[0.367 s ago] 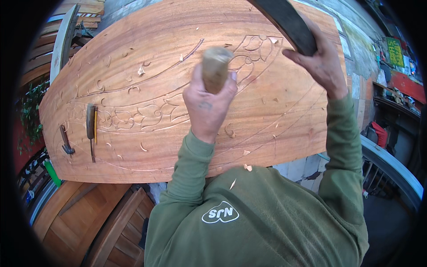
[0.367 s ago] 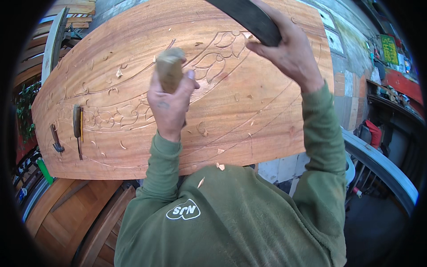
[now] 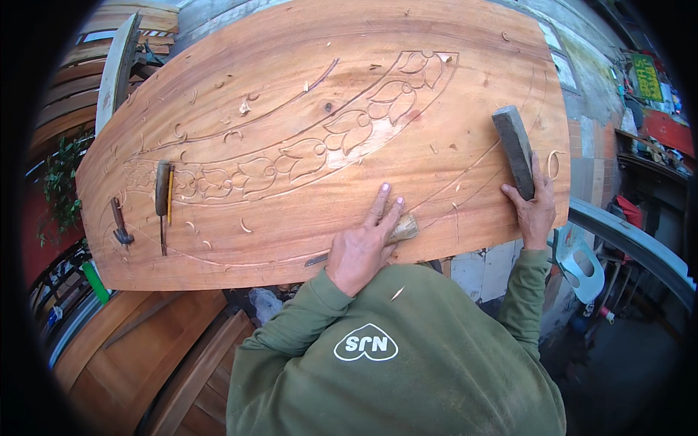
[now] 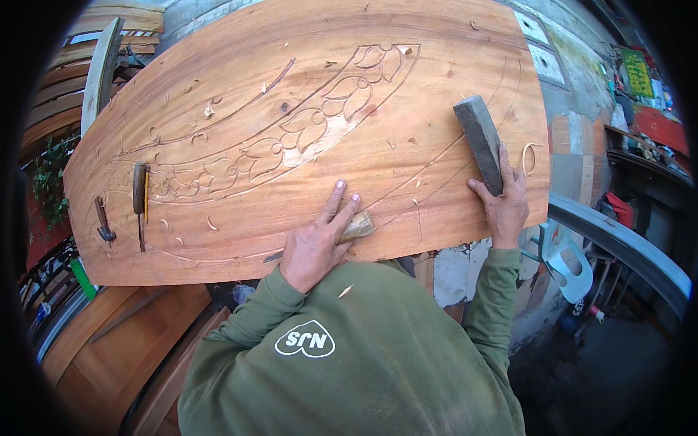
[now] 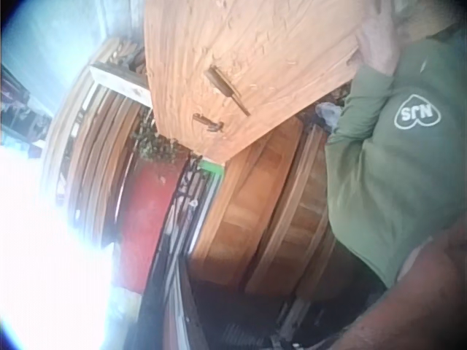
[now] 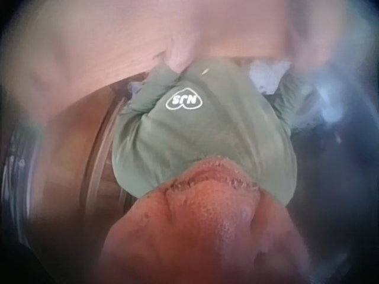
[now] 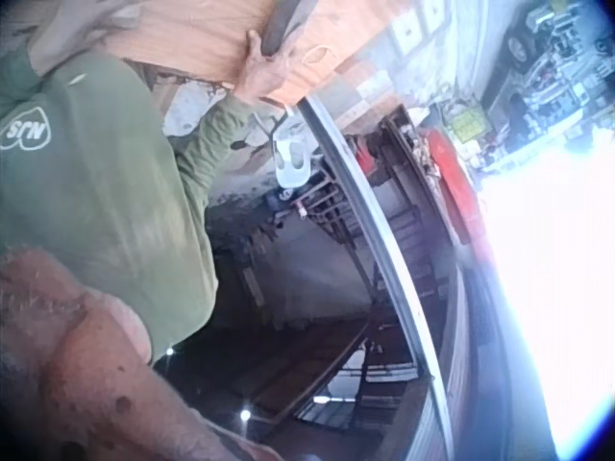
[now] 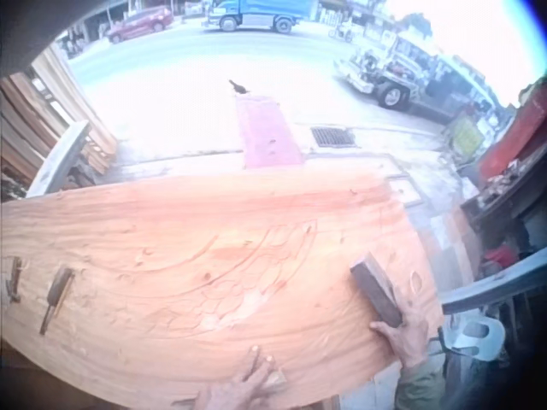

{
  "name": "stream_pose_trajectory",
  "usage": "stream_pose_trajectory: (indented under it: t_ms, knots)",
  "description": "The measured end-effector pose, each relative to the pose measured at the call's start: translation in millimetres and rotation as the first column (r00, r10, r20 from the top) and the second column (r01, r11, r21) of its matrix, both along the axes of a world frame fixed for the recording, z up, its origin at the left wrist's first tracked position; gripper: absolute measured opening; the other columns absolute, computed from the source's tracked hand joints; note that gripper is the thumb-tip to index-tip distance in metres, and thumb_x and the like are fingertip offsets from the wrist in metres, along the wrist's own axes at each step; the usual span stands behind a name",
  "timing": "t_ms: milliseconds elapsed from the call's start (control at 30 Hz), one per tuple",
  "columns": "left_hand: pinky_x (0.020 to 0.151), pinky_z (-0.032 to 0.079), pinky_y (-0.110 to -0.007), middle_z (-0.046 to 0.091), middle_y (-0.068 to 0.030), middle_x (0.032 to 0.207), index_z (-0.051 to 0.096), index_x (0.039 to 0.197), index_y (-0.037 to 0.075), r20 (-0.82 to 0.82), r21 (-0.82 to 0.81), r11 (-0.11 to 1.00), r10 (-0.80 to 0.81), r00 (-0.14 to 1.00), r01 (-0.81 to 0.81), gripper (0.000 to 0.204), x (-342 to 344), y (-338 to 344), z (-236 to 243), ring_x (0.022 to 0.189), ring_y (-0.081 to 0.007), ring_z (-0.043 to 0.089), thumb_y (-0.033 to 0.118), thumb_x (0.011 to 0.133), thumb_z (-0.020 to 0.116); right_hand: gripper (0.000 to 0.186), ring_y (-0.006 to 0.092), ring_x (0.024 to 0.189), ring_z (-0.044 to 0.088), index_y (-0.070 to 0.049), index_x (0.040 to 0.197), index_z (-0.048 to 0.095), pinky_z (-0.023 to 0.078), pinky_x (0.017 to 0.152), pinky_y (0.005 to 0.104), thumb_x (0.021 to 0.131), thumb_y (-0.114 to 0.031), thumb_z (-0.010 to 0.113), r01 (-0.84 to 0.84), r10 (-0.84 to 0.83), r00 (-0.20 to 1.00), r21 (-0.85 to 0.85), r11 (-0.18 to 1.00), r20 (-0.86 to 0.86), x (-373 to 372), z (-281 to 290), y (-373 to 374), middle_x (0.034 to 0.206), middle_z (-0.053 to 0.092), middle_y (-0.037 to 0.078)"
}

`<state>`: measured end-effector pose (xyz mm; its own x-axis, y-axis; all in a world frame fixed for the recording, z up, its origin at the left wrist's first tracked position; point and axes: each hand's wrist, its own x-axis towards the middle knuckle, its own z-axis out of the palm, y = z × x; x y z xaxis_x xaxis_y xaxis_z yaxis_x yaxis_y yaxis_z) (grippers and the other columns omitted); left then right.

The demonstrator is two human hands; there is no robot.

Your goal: The person carves a decorative pattern into a wooden board by striking a chisel with a wooden mallet. They chip away wood shavings along pre-drawn lines to create a relief design.

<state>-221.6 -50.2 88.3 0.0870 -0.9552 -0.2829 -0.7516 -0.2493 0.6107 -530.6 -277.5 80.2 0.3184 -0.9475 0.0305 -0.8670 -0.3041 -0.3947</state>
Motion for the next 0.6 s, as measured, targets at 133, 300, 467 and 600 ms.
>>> stream_pose_trajectory:
  t_ms: [133,300,467,600]
  knots:
    - [0.072,0.063,-0.044,0.036,-0.0117,0.178,0.051,0.164,0.021,-0.023,-0.054,0.998,-0.042,0.999,0.041,0.087,-0.5,15.4,-4.1,0.09,-0.0351,0.079,0.031,0.086,0.089,0.097,0.03,0.101,0.067,-0.039,0.164,0.053,0.057,0.086,0.0461,0.078,-0.037,0.096,-0.008,0.003,0.996,-0.055,0.998,-0.089,-10.4,-11.9,7.9,0.112,0.066,0.01]
    - [0.074,0.063,-0.046,0.038,-0.0133,0.176,0.054,0.162,0.02,0.009,-0.092,0.996,-0.01,1.0,0.011,0.083,-9.6,13.9,-10.4,0.092,-0.0376,0.078,0.031,0.087,0.088,0.097,0.0329,0.106,0.065,-0.034,0.167,0.051,0.055,0.09,0.0471,0.08,-0.039,0.094,-0.158,0.148,0.987,-0.176,0.972,-0.066,-14.5,-22.0,3.6,0.113,0.066,0.011]
    - [0.076,0.063,-0.045,0.053,-0.015,0.166,0.058,0.158,0.019,-0.005,-0.117,0.989,0.09,0.996,-0.09,0.078,-15.2,15.8,-6.1,0.093,-0.0402,0.078,0.034,0.088,0.089,0.09,0.0372,0.119,0.066,-0.011,0.155,0.06,0.055,0.096,0.05,0.08,-0.047,0.094,-0.084,0.071,0.996,-0.249,0.965,-0.062,-19.6,-18.6,10.9,0.124,0.069,0.015]
    - [0.069,0.062,-0.041,0.075,-0.0105,0.125,0.06,0.152,0.012,-0.25,-0.288,0.849,0.379,0.891,-0.442,0.067,-3.3,9.5,-6.6,0.08,-0.0292,0.077,0.038,0.096,0.085,0.076,0.0411,0.114,0.069,-0.004,0.136,0.066,0.056,0.094,0.052,0.081,-0.049,0.094,0.06,-0.068,0.989,-0.061,0.996,-0.128,-27.3,-6.9,11.1,0.124,0.071,0.018]
